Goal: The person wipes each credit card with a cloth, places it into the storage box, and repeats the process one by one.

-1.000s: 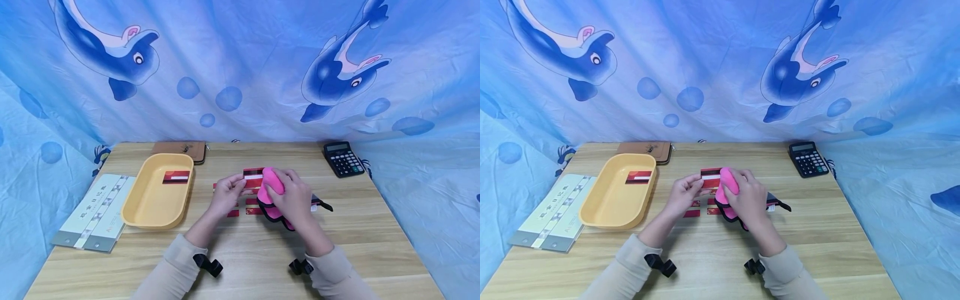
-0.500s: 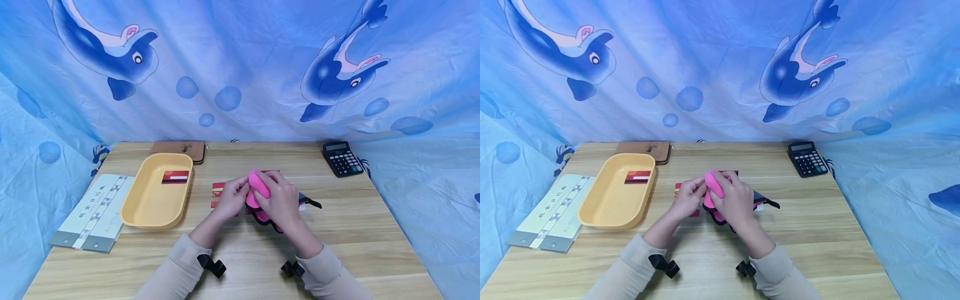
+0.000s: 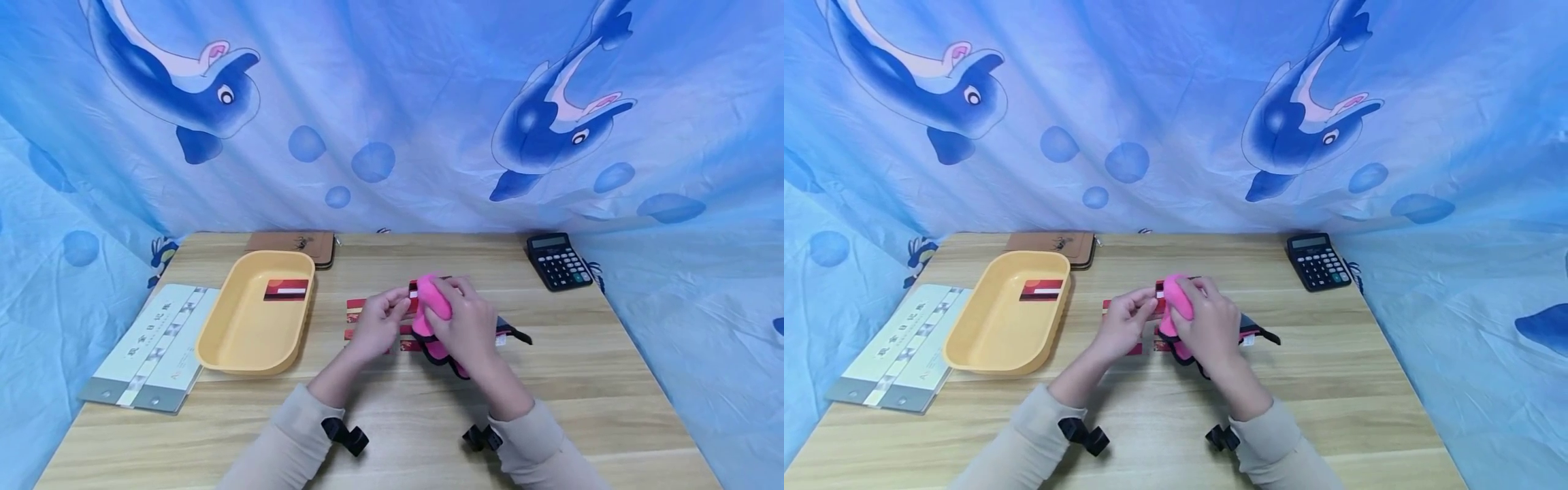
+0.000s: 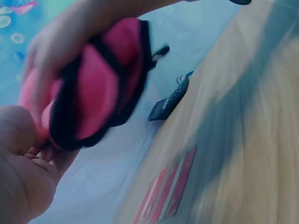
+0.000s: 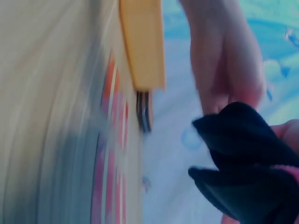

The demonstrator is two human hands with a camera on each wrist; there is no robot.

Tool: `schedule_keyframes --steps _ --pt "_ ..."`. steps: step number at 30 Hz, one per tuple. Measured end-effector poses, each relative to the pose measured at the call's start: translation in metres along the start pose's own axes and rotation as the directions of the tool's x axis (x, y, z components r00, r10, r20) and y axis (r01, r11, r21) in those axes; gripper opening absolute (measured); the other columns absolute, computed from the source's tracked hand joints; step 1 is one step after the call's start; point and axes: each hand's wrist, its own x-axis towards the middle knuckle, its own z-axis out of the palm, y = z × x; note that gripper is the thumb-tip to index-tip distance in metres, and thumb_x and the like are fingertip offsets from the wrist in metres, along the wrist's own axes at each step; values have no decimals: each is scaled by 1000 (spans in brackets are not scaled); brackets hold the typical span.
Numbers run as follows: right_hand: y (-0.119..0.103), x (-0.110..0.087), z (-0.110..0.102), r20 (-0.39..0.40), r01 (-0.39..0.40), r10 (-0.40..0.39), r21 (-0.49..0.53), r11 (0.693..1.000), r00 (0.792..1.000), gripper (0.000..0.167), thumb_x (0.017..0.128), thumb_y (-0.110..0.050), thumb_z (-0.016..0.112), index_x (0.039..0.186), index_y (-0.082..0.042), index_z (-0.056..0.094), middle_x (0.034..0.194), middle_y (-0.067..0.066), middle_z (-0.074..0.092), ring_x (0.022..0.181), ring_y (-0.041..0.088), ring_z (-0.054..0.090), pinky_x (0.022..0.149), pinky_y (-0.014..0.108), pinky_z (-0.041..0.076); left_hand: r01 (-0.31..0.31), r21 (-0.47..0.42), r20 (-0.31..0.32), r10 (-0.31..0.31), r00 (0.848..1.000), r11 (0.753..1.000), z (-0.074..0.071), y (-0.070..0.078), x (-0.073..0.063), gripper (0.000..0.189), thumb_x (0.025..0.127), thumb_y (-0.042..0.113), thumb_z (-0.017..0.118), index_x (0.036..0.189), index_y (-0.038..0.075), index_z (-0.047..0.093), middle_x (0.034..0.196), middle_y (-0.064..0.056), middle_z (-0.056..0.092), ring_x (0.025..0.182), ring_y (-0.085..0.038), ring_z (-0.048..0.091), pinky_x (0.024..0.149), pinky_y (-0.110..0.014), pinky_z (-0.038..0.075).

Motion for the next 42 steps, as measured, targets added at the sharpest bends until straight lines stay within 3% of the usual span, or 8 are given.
schedule_keyframes --steps 5,11,17,21,25,28,35,42 --pt "-12 -2 2 -19 49 -48 64 997 999 42 76 -21 87 116 -10 77 104 10 71 68 27 69 46 36 48 -45 101 15 44 999 994 2 4 -5 33 103 -2 50 133 -1 64 106 -13 74 81 -12 66 68 -22 59" --pt "0 -5 -2 -33 -12 13 23 1000 999 45 75 -18 89 118 -11 76 106 9 70 67 27 67 47 37 51 -45 70 -59 49 997 997 -7 8 -13 28 104 5 54 129 -1 66 115 -14 73 98 -23 73 87 -34 61" --pt "23 -10 -9 -22 -112 112 -1 994 993 47 78 -26 89 120 -12 75 106 10 71 80 31 69 56 43 55 -4 147 -185 32 982 989 -27 18 -19 30 103 4 55 130 -2 64 110 -16 74 84 -27 72 63 -24 60" --pt "34 -13 -16 -16 -159 159 13 987 987 47 79 -28 89 121 -13 75 107 11 71 86 30 69 62 43 56 87 163 -300 -35 953 983 -52 33 -20 33 102 5 55 134 -3 60 115 -21 71 87 -32 73 60 -21 58" --pt "43 -16 -19 -22 -177 177 22 984 984 48 78 -27 89 122 -12 75 106 12 71 87 30 69 62 44 55 177 44 -377 -147 914 983 -85 37 -17 35 104 7 52 138 -3 57 127 -22 65 96 -27 74 76 -21 60" --pt "47 -17 -20 -26 -183 184 36 983 983 49 78 -27 89 122 -11 74 106 13 71 88 31 69 62 45 55 192 -36 -424 -189 886 981 -108 37 -14 35 105 6 52 138 -4 56 129 -25 63 90 -18 75 81 -23 60" --pt "56 -14 -21 -32 -202 204 55 978 978 50 78 -27 90 122 -10 74 108 15 72 90 33 69 63 46 54 142 -92 -552 -169 816 986 -160 27 -9 35 104 3 54 135 -13 55 129 -35 58 71 -4 72 80 -28 61" --pt "61 -10 -20 -41 -191 193 64 980 980 49 78 -28 90 121 -11 75 108 15 72 90 34 69 64 46 52 233 -93 -587 -242 773 968 -198 5 -6 40 106 5 49 142 -10 49 136 -32 55 74 -4 71 83 -28 60"
